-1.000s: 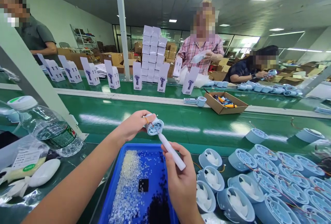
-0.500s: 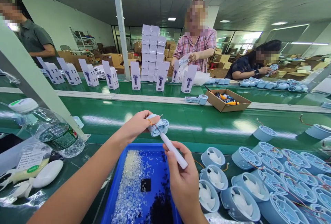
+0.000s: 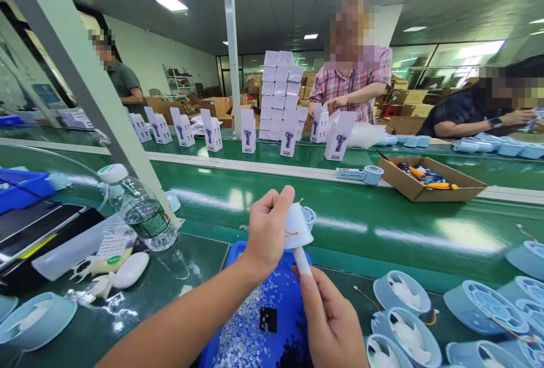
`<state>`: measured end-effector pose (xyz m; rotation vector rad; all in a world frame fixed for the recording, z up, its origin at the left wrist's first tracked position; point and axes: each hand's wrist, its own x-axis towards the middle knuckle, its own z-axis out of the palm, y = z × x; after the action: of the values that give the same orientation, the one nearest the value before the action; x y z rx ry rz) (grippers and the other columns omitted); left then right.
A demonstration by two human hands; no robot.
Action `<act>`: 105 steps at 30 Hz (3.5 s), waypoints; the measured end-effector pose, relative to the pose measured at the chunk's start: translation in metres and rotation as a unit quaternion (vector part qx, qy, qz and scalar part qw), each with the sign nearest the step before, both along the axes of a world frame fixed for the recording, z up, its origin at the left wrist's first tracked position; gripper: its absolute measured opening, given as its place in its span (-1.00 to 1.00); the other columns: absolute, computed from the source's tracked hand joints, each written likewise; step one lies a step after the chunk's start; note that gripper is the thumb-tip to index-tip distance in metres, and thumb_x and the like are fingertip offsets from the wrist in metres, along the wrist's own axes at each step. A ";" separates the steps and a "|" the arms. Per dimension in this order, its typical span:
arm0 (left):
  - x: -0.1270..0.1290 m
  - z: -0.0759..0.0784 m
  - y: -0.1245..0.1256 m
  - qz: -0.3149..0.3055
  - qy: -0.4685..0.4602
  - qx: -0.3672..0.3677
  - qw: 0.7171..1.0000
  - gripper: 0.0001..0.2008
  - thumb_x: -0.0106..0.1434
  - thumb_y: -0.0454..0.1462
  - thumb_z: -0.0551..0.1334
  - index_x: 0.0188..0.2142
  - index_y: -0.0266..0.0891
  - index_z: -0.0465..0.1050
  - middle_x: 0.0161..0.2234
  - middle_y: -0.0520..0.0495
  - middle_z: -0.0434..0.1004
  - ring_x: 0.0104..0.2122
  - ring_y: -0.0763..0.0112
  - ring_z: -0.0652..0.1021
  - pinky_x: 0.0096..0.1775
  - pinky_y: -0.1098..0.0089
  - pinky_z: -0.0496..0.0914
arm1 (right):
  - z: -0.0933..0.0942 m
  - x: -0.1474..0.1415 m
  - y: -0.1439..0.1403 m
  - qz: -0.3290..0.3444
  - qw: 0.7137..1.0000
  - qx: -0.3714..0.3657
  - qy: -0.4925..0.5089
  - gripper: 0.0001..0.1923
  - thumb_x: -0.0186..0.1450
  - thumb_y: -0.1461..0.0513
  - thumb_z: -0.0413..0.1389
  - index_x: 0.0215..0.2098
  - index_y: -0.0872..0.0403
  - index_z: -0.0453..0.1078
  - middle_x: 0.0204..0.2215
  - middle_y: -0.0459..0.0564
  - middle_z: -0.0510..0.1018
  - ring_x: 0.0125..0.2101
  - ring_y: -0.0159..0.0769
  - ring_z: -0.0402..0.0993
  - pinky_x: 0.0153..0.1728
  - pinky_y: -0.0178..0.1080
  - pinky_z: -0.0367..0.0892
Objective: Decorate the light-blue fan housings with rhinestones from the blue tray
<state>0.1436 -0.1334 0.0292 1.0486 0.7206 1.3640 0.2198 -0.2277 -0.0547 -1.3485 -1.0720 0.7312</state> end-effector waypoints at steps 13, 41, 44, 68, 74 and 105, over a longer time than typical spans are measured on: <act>-0.008 -0.011 0.015 -0.169 0.292 0.087 0.937 -0.57 0.03 0.02 0.31 -0.34 -0.19 0.18 -0.39 -0.01 0.35 -0.46 0.50 0.35 -0.45 0.45 0.27 | 0.001 -0.004 -0.004 -0.083 0.995 -0.026 -0.057 -0.50 0.28 -0.10 0.00 -0.13 0.10 0.47 -0.62 -0.11 0.33 -0.56 -0.30 0.30 -0.58 -0.30 0.21; -0.148 -0.057 0.145 0.224 0.728 -0.132 0.634 -0.37 0.07 -0.11 0.21 0.13 -0.29 0.25 0.35 -0.40 -0.30 0.33 -0.22 -0.24 0.23 -0.11 -0.18 | -0.012 0.001 0.015 -0.024 0.998 -0.028 -0.049 -0.69 0.34 -0.04 0.00 -0.27 0.02 0.26 -0.46 -0.10 0.46 -0.48 -0.33 0.36 -0.46 -0.30 0.24; -0.156 -0.064 0.147 0.237 0.734 -0.159 0.616 -0.37 0.05 -0.15 0.22 0.10 -0.38 0.29 0.32 -0.48 -0.18 0.32 -0.30 -0.19 0.23 -0.13 -0.19 | -0.009 0.000 0.014 0.020 0.995 -0.039 -0.090 -0.70 0.33 -0.02 0.01 -0.32 0.03 0.26 -0.53 -0.14 0.41 -0.51 -0.35 0.32 -0.44 -0.29 0.24; -0.128 0.008 0.113 0.090 0.607 -0.018 0.789 -0.60 0.01 -0.18 0.30 -0.14 -0.14 0.30 -0.11 -0.13 0.44 -0.22 0.26 0.48 -0.28 0.36 0.33 | -0.013 0.001 0.011 -0.100 0.986 -0.017 -0.132 -0.67 0.34 -0.05 0.00 -0.36 0.03 0.24 -0.52 -0.15 0.35 -0.48 -0.33 0.27 -0.38 -0.24 0.18; -0.113 0.019 0.095 0.092 0.509 0.026 0.856 -0.66 0.00 -0.18 0.32 -0.27 -0.18 0.24 -0.15 -0.14 0.36 -0.27 0.29 0.44 -0.31 0.33 0.30 | -0.013 0.001 0.011 -0.101 0.987 -0.021 -0.120 -0.67 0.34 -0.05 0.00 -0.35 0.02 0.23 -0.52 -0.16 0.36 -0.47 -0.32 0.30 -0.35 -0.23 0.19; -0.075 0.016 0.088 -0.107 0.006 -0.095 0.990 -0.86 0.19 -0.25 0.23 -0.36 -0.33 0.39 -0.36 -0.18 0.47 -0.33 0.30 0.46 -0.26 0.22 0.44 | -0.013 -0.003 0.002 0.022 0.975 0.087 -0.201 -0.86 0.39 0.14 -0.03 -0.29 0.01 0.27 -0.51 -0.16 0.40 -0.52 -0.40 0.34 -0.44 -0.34 0.27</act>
<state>0.0690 -0.0453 0.0450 0.9535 0.7105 1.0836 0.2166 -0.2255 -0.0677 -1.3537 -1.4539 0.3890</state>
